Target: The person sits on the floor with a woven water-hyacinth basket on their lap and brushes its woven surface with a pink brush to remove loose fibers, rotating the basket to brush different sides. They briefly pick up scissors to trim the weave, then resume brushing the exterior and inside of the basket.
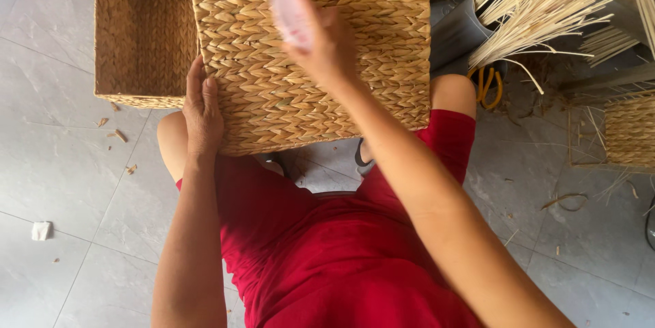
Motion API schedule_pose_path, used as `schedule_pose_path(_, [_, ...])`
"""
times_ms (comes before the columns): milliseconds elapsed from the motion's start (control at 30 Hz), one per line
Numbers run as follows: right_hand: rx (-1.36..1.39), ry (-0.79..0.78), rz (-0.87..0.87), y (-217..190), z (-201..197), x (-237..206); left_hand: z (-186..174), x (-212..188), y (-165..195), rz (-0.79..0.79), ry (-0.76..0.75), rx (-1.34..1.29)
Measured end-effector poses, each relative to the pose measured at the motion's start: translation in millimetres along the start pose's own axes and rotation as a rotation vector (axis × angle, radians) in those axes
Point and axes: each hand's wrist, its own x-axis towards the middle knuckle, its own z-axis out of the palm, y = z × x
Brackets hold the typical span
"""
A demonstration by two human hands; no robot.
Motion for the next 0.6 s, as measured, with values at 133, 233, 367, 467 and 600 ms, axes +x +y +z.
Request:
schedule_pose_path(133, [-0.069, 0.106, 0.149, 97.2, -57.6, -17.5, 1.2, -0.1, -3.1, -0.037, -0.006, 0.02])
schedule_pose_path(233, [-0.124, 0.07, 0.802, 148.0, -96.6, -40.0, 2.7, 0.1, -5.4, -0.014, -0.011, 0.019])
schedule_pose_path(367, [-0.249, 0.081, 0.794, 141.7, -95.4, -41.7, 3.4, -2.0, -9.0, -0.014, 0.021, 0.03])
schedule_pose_path(467, [-0.208, 0.151, 0.541, 76.2, -48.5, -19.7, 3.3, -7.1, -10.4, 0.004, 0.031, -0.019])
schedule_pose_path(600, [-0.073, 0.083, 0.271, -49.3, 10.0, 14.9, 1.6, -17.6, -7.9, -0.004, 0.062, 0.046])
